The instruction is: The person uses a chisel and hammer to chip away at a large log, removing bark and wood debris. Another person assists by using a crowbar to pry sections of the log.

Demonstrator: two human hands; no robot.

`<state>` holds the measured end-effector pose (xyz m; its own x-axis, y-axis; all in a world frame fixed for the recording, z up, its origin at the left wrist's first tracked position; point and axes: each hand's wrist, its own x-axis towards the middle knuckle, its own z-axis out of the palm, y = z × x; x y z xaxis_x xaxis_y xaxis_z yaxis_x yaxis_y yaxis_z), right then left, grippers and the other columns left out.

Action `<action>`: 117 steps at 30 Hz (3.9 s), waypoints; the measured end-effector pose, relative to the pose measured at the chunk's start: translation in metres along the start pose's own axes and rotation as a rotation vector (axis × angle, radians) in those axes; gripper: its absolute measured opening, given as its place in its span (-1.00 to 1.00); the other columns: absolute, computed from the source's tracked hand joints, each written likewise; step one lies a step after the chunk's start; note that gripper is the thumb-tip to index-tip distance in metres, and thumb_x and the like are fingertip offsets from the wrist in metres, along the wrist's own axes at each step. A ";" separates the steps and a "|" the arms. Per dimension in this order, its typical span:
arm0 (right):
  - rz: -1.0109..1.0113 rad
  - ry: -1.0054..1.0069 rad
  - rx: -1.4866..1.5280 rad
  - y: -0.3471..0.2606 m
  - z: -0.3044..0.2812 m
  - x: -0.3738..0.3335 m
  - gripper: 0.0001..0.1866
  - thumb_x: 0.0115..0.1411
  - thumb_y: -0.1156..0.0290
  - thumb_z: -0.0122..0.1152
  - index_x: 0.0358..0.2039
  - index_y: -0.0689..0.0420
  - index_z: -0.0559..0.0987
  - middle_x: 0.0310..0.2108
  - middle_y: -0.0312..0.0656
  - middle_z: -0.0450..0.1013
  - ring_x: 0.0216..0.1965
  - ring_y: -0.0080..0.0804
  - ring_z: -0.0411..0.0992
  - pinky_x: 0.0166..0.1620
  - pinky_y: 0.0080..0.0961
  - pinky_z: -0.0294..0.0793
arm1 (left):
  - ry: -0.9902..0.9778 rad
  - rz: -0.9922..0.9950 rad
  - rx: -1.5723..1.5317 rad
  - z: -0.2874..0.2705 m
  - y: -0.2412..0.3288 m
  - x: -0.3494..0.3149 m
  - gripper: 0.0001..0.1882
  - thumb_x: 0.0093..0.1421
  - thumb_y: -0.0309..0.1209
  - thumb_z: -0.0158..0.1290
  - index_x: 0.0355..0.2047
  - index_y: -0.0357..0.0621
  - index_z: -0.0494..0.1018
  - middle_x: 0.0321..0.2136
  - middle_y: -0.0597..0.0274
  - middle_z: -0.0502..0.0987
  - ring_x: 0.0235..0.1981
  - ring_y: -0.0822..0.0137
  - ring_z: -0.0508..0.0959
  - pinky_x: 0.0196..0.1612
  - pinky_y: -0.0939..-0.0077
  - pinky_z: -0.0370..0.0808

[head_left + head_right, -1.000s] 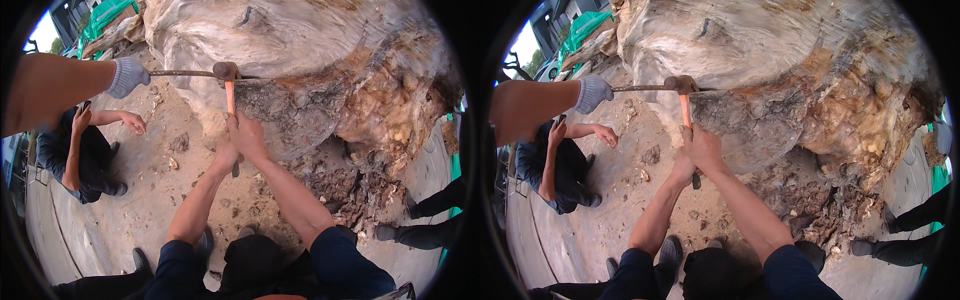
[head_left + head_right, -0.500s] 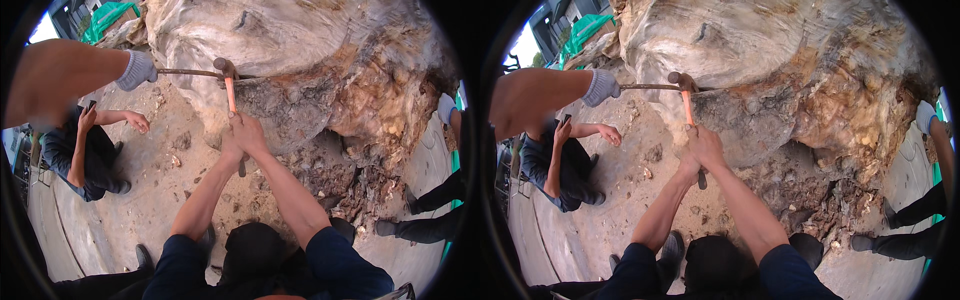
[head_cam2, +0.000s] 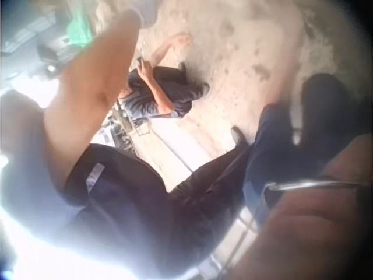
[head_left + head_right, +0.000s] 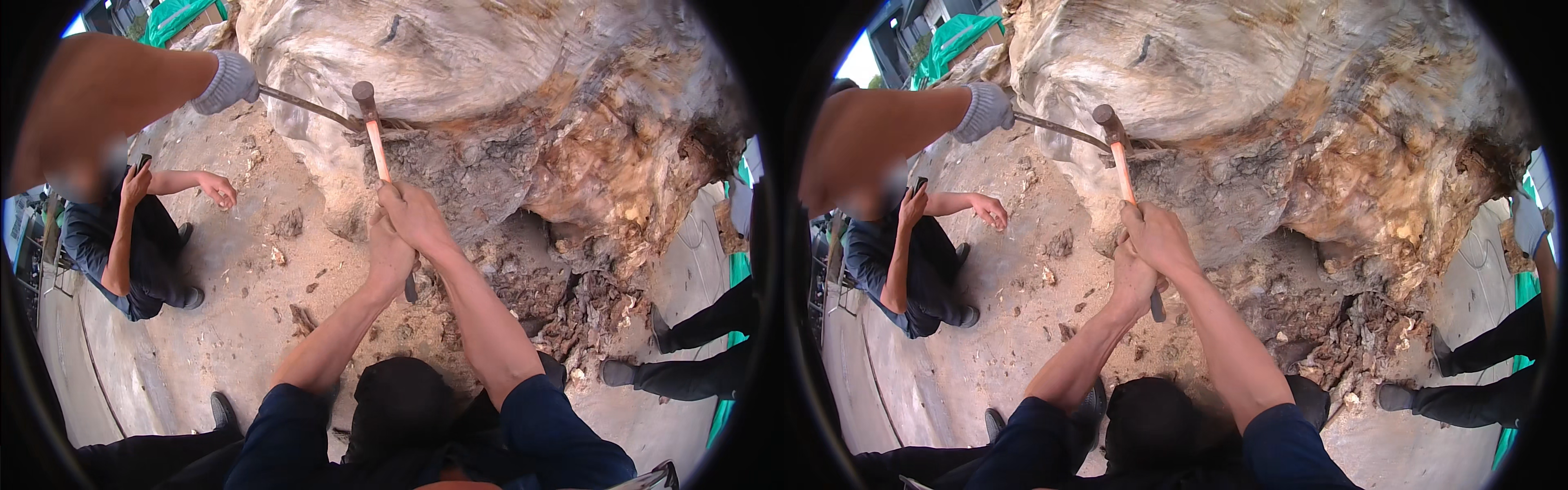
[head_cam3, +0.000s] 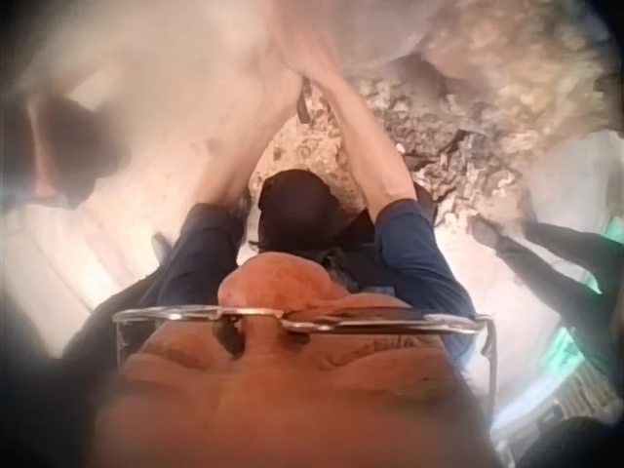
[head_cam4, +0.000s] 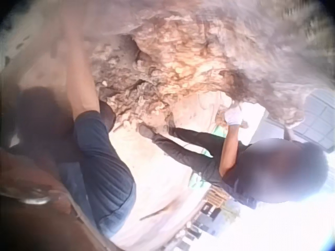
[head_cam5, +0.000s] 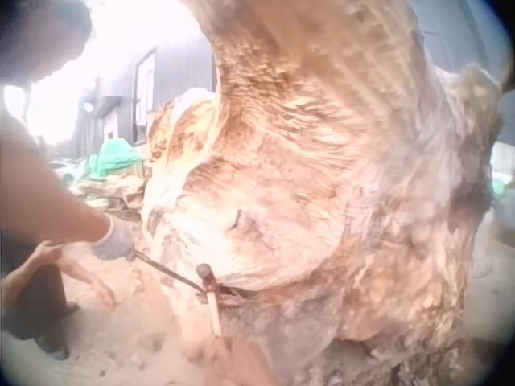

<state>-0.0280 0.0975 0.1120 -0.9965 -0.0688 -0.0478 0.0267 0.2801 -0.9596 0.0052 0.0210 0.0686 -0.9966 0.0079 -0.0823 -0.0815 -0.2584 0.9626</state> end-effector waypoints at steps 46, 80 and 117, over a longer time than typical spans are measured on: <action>0.007 0.430 0.632 0.099 -0.113 -0.161 -0.85 0.33 0.42 0.21 -0.34 0.17 0.46 -0.70 -0.35 0.24 -0.76 -0.63 0.15 -0.72 -0.62 0.15 | 0.153 -0.127 0.076 -0.051 -0.108 0.008 -0.60 0.23 -0.67 -0.18 0.07 -0.46 0.38 -0.11 -0.01 0.54 -0.44 0.33 0.64 -0.47 0.54 0.51; 0.033 0.234 0.599 0.068 -0.030 -0.100 -0.87 0.40 0.40 0.09 -0.27 0.16 0.39 -0.63 -0.32 0.26 -0.69 -0.60 0.21 -0.63 -0.58 0.27 | -0.670 -0.268 0.450 -0.008 -0.078 -0.075 -0.45 0.19 -0.32 0.23 0.11 -0.36 0.34 -0.20 0.10 0.55 -0.16 0.33 0.53 -0.10 0.36 0.49; -0.059 0.014 -0.271 0.143 0.021 -0.052 -0.67 0.14 0.29 0.26 -0.15 0.25 0.55 -0.27 0.01 0.57 -0.22 -0.24 0.55 -0.10 -0.30 0.50 | -0.102 0.016 0.022 -0.037 -0.146 -0.029 -0.90 0.36 -0.50 -0.01 -0.18 -0.26 0.45 -0.32 0.26 0.56 -0.27 0.49 0.52 -0.27 0.50 0.51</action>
<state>0.0289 0.1211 -0.0283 -0.9968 -0.0795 0.0114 -0.0513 0.5218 -0.8515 0.0466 0.0226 -0.0790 -0.9939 0.1026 -0.0413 -0.0649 -0.2384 0.9690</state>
